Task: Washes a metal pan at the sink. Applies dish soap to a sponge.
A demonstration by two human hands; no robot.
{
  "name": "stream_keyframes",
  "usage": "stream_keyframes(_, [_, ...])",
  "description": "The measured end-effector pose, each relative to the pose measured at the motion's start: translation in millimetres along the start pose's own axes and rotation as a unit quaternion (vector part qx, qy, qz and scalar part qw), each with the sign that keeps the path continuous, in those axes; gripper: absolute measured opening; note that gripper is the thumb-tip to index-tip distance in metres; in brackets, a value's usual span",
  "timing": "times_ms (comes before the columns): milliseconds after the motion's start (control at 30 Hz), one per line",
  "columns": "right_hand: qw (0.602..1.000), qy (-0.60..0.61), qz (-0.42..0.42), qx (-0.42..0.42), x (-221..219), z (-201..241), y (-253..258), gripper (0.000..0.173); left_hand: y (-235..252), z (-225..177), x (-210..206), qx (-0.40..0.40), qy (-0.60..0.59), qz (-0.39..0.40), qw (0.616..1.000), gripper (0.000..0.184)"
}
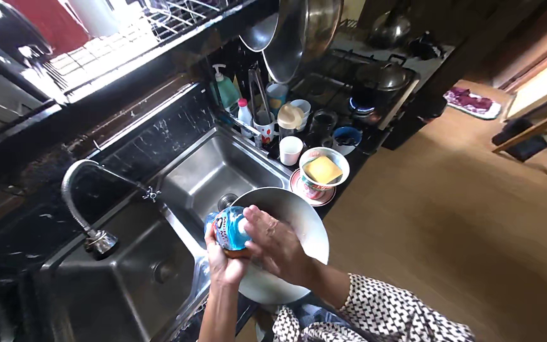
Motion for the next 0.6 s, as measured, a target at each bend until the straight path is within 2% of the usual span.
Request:
stream_keyframes(67, [1.0,0.003,0.003,0.003,-1.5,-3.1,-0.9,0.042,-3.8,4.9,-2.5,0.007,-0.004,-0.007,1.0,0.056])
stream_keyframes(167, [0.996,0.073,-0.02,-0.04,7.3,-19.9,1.0,0.046,-8.4,22.7,-7.9,0.041,-0.014,-0.021,0.999,0.053])
stream_keyframes(267, [0.977,0.163,-0.087,-0.106,24.5,-45.0,0.1,0.042,-7.8,43.4,-15.6,0.071,-0.031,-0.022,0.997,0.052])
stream_keyframes(367, [0.944,0.247,-0.16,-0.149,44.2,-71.6,-3.8,0.046,-3.1,59.0,-20.1,0.093,-0.035,-0.02,0.995,0.057])
stream_keyframes(600, [0.948,0.233,-0.168,-0.137,96.8,-89.5,3.1,0.036,14.9,92.7,-63.3,0.157,-0.057,0.032,0.985,0.063])
Point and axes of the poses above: each hand's wrist, its own y-axis towards the middle knuckle, its own x-axis out of the back of the hand, z = x × y, the point moved 10 cm from there along y, towards the middle knuckle, and after that the axes turned 14 degrees about z, right-handed, at the moved point
